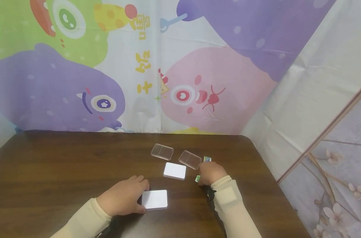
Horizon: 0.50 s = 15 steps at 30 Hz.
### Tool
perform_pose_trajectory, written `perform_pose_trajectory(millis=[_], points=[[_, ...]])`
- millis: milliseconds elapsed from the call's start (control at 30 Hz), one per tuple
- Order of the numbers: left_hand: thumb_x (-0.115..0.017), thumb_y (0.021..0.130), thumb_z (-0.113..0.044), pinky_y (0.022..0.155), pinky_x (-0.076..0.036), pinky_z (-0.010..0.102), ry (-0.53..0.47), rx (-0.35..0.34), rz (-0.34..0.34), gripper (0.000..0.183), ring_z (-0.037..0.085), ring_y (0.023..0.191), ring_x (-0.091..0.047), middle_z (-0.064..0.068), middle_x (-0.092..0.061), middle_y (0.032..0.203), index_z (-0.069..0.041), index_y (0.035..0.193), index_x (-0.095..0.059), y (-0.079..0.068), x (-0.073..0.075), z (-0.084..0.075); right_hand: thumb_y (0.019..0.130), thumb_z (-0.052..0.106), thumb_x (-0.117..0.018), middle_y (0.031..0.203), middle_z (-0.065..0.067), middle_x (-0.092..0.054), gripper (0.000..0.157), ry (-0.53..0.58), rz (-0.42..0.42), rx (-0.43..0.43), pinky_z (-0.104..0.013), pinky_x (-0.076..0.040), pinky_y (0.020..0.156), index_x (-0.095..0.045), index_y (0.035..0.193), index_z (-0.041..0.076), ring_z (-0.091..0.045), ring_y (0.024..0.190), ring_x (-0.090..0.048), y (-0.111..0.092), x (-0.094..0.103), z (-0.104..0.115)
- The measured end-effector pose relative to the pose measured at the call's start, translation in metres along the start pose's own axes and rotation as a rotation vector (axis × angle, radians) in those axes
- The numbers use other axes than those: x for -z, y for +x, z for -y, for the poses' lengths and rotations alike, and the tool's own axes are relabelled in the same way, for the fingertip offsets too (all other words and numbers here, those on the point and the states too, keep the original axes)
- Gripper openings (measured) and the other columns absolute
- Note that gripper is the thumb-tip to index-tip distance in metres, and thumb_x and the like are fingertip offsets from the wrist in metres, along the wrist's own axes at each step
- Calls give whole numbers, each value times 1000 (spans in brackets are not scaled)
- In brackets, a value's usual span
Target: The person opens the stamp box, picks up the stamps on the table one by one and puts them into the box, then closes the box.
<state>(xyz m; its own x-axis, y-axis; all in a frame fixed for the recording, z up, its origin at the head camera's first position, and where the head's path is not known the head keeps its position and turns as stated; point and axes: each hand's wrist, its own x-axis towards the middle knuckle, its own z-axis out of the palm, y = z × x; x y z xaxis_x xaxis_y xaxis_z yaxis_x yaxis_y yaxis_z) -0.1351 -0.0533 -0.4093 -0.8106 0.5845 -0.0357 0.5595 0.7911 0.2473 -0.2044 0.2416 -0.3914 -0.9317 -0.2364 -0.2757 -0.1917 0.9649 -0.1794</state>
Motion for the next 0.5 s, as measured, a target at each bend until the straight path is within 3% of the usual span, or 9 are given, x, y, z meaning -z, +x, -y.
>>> perform_pose_trajectory(millis=[267,500], points=[[-95,70,-36,79,-55,40,1,5,10,58,23,89,-58,6,-60,97,-2,105,-63,0,1,-1,82,10,-82,77,0,-61,17,12,-50,28,-34,-42,61,-65,80,10,-18,70,-53,0,2,1],[-95,70,-35,79,-55,41,-3,13,16,58,24,91,-58,7,-60,98,-2,106,-63,0,2,-2,81,13,-84,78,-1,-58,24,29,-91,23,-36,-42,63,-59,82,11,-18,71,-52,-1,3,4]])
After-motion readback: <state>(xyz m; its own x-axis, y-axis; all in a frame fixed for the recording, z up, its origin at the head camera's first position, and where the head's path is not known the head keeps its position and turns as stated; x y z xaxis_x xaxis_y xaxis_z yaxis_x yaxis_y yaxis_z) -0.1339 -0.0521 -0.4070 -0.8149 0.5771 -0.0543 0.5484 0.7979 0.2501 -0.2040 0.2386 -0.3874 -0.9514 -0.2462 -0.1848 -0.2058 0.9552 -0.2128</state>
